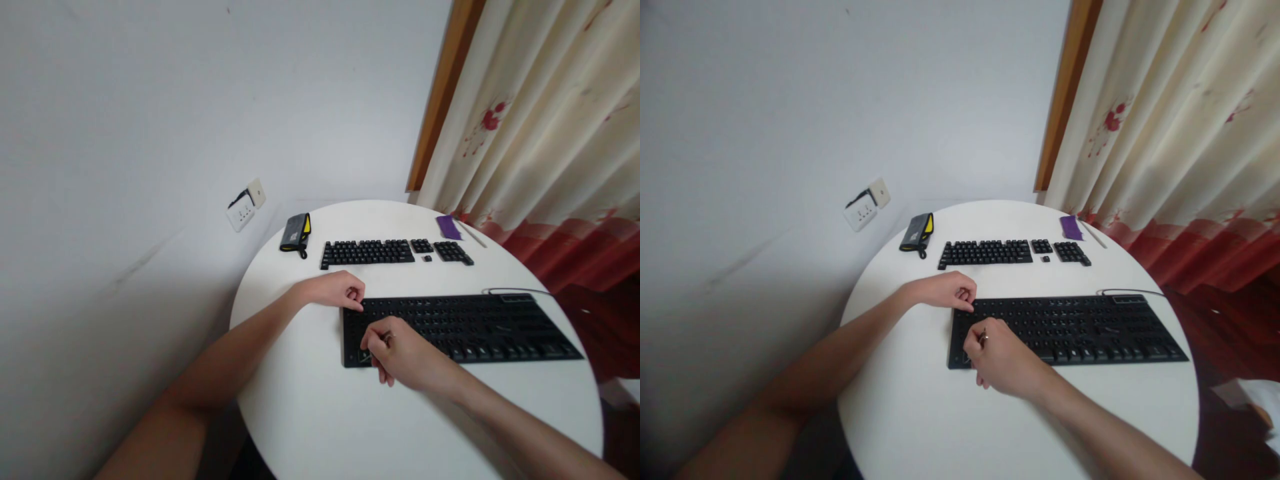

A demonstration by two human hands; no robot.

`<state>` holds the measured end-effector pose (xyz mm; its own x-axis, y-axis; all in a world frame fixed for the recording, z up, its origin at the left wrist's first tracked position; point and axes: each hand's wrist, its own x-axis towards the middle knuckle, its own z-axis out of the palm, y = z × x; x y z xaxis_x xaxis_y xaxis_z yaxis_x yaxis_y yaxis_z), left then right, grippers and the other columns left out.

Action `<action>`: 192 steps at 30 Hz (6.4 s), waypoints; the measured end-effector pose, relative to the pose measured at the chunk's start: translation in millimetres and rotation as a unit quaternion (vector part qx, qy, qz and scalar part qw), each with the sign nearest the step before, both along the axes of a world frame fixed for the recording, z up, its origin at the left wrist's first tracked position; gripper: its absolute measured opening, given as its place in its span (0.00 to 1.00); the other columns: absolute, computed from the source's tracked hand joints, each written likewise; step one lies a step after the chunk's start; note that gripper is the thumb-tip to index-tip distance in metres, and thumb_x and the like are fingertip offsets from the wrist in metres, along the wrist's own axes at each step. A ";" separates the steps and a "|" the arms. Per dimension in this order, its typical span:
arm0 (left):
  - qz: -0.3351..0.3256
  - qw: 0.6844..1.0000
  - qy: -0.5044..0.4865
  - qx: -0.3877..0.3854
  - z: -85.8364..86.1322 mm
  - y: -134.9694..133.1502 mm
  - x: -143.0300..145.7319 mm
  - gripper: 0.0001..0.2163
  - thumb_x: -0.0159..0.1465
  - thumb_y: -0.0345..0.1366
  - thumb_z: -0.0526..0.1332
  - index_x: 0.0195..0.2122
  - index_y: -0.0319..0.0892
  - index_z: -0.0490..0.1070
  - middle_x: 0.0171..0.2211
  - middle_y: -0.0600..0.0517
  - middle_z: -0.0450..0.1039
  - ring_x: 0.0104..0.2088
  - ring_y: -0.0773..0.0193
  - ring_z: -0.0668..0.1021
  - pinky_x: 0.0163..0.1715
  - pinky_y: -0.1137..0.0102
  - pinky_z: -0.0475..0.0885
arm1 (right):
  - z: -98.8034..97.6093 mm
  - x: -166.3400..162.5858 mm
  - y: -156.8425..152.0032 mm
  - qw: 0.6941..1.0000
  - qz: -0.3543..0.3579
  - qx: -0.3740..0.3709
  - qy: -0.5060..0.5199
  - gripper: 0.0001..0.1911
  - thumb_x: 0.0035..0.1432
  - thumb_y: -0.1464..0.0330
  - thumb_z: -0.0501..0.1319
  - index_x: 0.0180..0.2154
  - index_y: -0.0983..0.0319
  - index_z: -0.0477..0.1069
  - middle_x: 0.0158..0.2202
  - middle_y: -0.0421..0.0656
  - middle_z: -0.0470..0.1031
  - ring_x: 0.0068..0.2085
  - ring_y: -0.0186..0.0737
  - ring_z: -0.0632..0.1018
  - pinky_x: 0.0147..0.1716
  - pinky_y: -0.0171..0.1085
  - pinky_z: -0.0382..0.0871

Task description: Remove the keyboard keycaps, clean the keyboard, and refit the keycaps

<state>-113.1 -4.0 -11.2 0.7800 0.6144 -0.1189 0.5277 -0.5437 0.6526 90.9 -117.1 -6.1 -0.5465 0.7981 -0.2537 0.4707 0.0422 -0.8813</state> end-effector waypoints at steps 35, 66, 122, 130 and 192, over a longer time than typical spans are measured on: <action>-0.024 1.000 -0.001 0.002 0.2 0.7 -0.3 0.07 0.60 0.38 0.65 0.32 0.39 0.73 0.26 0.55 0.68 0.27 0.68 0.70 0.27 0.74 0.62 | 3.5 20.5 30.9 0.971 0.068 -0.178 0.141 0.06 0.53 0.71 0.53 0.30 0.63 0.68 0.22 0.37 0.74 0.22 0.35 0.79 0.21 0.30 0.71; 0.106 0.941 -0.291 -0.136 2.8 -11.8 23.1 0.12 0.61 0.38 0.67 0.41 0.37 0.72 0.38 0.47 0.76 0.41 0.63 0.78 0.45 0.66 0.71 | -21.7 15.1 61.7 0.946 -0.201 0.175 0.183 0.09 0.59 0.63 0.60 0.36 0.61 0.75 0.31 0.42 0.78 0.32 0.39 0.78 0.33 0.37 0.73; 0.315 0.910 0.113 0.244 -6.7 35.6 -41.1 0.09 0.51 0.43 0.73 0.33 0.52 0.82 0.42 0.49 0.70 0.46 0.52 0.70 0.45 0.63 0.64 | -33.3 14.4 68.4 0.915 -0.274 0.090 0.281 0.13 0.54 0.59 0.65 0.33 0.62 0.79 0.35 0.48 0.81 0.35 0.44 0.81 0.43 0.47 0.78; 0.336 0.893 0.165 0.249 -1.0 30.9 -41.3 0.09 0.50 0.42 0.72 0.33 0.51 0.82 0.42 0.48 0.70 0.47 0.49 0.69 0.43 0.62 0.63 | -31.1 15.0 67.5 0.917 -0.267 0.085 0.283 0.13 0.53 0.58 0.66 0.32 0.62 0.79 0.35 0.48 0.81 0.37 0.45 0.81 0.41 0.47 0.78; 0.302 0.914 0.104 0.250 -21.6 49.7 -66.2 0.43 0.48 0.43 0.70 0.66 0.52 0.55 0.58 0.45 0.58 0.56 0.44 0.65 0.56 0.53 0.62 | -10.9 23.6 63.4 0.962 -0.193 0.149 0.121 0.10 0.54 0.65 0.58 0.29 0.63 0.77 0.24 0.40 0.73 0.23 0.34 0.68 0.24 0.35 0.60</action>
<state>-179.3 45.7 -32.7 0.2722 0.9439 0.1868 0.9150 -0.3140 0.2532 114.5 -53.7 -17.0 -0.2096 0.9710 0.1152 0.2845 0.1732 -0.9429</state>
